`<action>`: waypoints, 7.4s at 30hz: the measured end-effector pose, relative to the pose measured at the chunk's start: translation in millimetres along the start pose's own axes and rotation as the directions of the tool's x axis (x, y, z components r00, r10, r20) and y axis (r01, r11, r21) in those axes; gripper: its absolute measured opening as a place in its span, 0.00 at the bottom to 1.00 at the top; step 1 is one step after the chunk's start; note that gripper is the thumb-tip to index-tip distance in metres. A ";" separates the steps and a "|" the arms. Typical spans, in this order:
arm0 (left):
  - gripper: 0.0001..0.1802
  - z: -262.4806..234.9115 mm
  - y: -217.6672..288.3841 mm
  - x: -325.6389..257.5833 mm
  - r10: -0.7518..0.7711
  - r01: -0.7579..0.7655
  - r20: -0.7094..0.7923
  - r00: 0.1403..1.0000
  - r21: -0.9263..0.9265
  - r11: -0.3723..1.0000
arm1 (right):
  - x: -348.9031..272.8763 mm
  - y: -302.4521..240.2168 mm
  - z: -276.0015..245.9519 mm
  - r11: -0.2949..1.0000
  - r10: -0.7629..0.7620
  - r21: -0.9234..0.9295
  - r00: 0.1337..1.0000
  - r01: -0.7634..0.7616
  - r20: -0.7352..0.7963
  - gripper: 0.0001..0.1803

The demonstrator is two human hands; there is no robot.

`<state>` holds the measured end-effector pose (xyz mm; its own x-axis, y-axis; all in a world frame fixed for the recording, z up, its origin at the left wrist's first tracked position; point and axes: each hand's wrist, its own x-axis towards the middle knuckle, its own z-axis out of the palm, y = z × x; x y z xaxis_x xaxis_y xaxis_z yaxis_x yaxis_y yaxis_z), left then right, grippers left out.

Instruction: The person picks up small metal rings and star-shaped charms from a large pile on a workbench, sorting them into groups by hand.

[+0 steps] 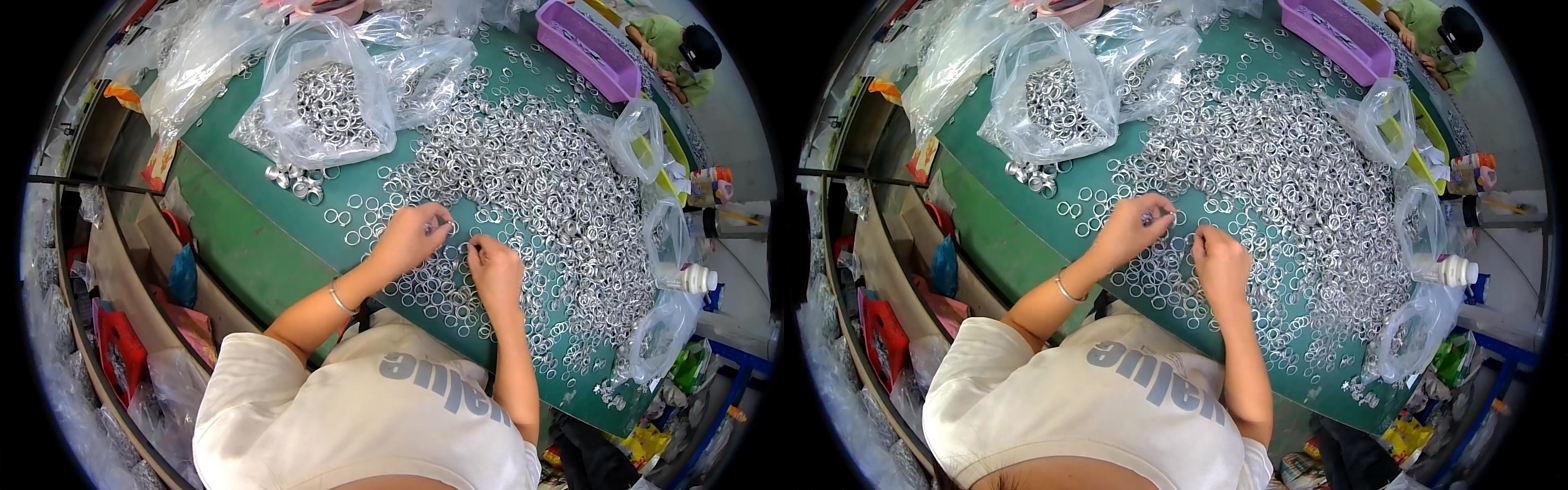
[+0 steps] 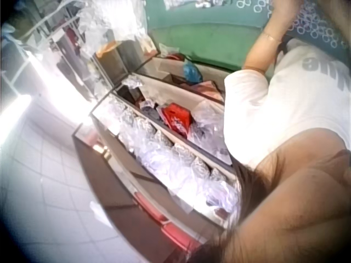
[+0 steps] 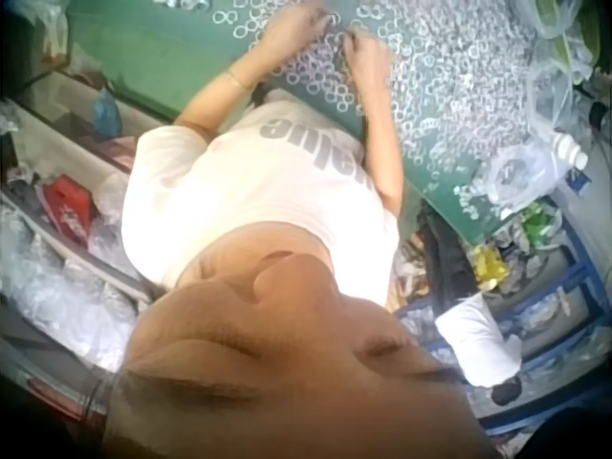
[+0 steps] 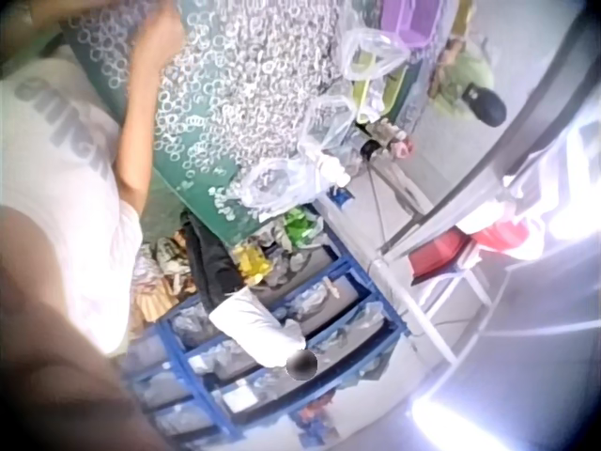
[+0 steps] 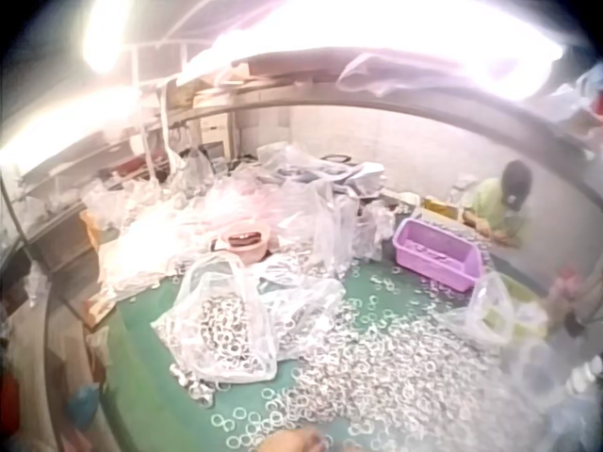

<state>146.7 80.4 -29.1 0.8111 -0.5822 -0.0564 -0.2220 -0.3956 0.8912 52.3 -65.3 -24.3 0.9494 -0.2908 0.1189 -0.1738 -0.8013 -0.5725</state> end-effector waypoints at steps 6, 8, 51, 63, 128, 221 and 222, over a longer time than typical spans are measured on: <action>0.08 -32.1 11.1 -7.3 -0.126 0.428 0.411 0.903 -0.827 0.364 | -4.7 19.2 -21.8 0.035 0.083 0.920 0.919 -0.390 0.387 0.06; 0.07 -34.4 14.7 -9.3 -0.125 0.457 0.440 0.889 -0.865 0.206 | -2.9 9.5 -24.9 -0.306 -0.055 0.864 0.913 -0.401 0.404 0.08; 0.13 -37.1 -12.4 -13.4 0.054 0.422 0.422 0.905 -0.906 0.025 | -2.1 4.5 -19.9 0.071 0.072 0.870 0.873 -0.487 0.483 0.09; 0.11 -15.1 -10.0 -7.0 0.149 -0.167 0.077 0.986 0.529 0.832 | -19.9 -6.2 -8.7 1.000 -0.025 0.021 0.994 0.023 0.109 0.07; 0.07 -35.0 -20.5 -20.5 -0.044 0.012 -0.087 0.995 -0.342 0.940 | 5.4 -46.0 28.6 0.981 -0.172 -0.059 0.974 0.182 0.149 0.06; 0.14 11.7 22.4 -16.6 -0.166 0.598 0.605 0.778 -0.796 -0.097 | -11.6 -21.0 -48.9 0.880 0.000 0.467 0.982 0.089 -0.187 0.05; 0.12 1.0 19.7 -11.9 -0.175 0.514 0.521 0.835 -0.853 -0.088 | -12.1 -20.7 -50.4 0.850 0.065 0.525 0.980 0.046 -0.190 0.05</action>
<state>132.1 78.8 -11.3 0.4344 -0.7872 -0.4378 0.8981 0.3415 0.2771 31.2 -71.6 27.0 0.8688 -0.4364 0.2338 0.0332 -0.4198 -0.9070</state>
